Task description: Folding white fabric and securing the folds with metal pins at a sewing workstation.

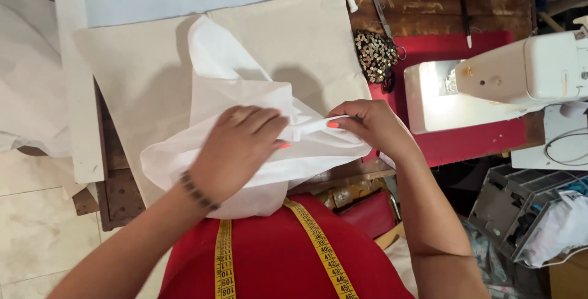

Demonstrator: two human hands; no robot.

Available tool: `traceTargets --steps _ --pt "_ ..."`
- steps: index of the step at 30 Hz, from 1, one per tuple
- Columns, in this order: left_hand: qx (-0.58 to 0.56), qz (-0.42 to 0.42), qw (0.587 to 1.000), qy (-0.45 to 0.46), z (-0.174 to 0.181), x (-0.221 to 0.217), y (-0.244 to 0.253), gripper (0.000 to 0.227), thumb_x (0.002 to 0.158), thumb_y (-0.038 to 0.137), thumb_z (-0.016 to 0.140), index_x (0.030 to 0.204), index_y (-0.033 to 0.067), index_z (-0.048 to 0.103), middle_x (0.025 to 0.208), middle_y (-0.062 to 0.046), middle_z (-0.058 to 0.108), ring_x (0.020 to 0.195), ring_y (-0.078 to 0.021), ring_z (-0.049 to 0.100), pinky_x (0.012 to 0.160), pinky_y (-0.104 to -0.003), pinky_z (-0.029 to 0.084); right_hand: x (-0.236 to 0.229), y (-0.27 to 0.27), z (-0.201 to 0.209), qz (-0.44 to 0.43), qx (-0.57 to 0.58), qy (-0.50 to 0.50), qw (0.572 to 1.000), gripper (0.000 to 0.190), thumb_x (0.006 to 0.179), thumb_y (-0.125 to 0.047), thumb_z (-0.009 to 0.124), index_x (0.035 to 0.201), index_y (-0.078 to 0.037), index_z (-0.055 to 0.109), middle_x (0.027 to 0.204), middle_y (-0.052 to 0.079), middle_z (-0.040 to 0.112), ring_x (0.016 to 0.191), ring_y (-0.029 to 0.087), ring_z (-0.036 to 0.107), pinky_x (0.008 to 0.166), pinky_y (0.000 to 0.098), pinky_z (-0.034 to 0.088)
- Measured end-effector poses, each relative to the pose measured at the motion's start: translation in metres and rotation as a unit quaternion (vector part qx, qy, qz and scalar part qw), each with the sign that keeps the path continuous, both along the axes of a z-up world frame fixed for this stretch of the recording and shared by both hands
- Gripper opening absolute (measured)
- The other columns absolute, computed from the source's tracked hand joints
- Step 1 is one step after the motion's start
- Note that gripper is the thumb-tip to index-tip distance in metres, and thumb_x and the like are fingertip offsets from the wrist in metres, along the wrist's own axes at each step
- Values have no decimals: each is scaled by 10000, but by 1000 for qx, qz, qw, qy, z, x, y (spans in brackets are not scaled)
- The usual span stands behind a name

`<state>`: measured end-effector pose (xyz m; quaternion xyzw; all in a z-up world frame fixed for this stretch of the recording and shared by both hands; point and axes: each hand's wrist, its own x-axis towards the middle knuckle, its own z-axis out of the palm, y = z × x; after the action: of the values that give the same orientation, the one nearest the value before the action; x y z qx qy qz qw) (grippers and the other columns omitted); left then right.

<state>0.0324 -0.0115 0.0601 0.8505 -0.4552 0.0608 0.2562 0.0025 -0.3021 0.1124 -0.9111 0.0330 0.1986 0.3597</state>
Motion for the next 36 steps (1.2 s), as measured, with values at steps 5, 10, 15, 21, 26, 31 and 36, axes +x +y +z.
traceTargets --steps 5,10,15,21,26,31,36 --pt "-24 49 998 -16 -42 -1 -34 336 950 395 711 1196 177 644 1008 5 644 1015 -220 652 957 -428 492 -10 -5 10 -10 -5 -11 1000 219 922 -253 749 1133 -212 790 822 65 767 784 233 734 834 368 582" --pt "-55 58 996 -37 -43 -3 -27 109 1017 273 633 1066 175 634 887 4 611 892 -253 665 799 -370 510 -10 -3 16 62 30 -133 989 88 926 -203 749 994 -189 802 981 46 769 906 273 751 862 371 577" --pt "-10 -37 988 149 30 -23 -1 277 1029 333 559 1189 111 517 745 -147 607 600 -405 663 624 -486 542 -28 -12 32 79 52 -41 995 146 951 -224 690 922 -122 790 738 101 744 672 274 722 738 384 595" --pt "39 -63 945 318 13 -20 3 210 1054 310 525 1134 150 635 785 -93 724 706 -354 740 674 -403 561 -31 -14 -2 110 116 31 987 102 918 -160 739 919 -73 792 717 107 729 673 236 702 738 400 592" --pt "38 -53 939 337 10 -19 -3 203 1028 311 578 1082 164 708 818 -85 759 765 -333 745 704 -403 566 -29 9 10 138 45 0 989 169 887 -208 778 1023 -107 770 945 114 748 902 346 745 855 454 578" --pt "48 -38 961 271 5 -26 -5 227 1042 339 542 1125 237 726 774 -48 752 705 -287 742 684 -379 573 -40 25 -8 198 -18 -120 973 107 925 -282 738 936 -176 732 845 14 719 806 297 716 750 397 560" --pt "-50 -102 988 -106 -19 -59 7 141 1002 203 617 1042 113 718 794 -72 685 617 -196 655 583 -311 536 -59 23 5 243 -22 -201 949 120 895 -329 769 895 -210 751 791 -13 706 743 235 701 720 353 555"
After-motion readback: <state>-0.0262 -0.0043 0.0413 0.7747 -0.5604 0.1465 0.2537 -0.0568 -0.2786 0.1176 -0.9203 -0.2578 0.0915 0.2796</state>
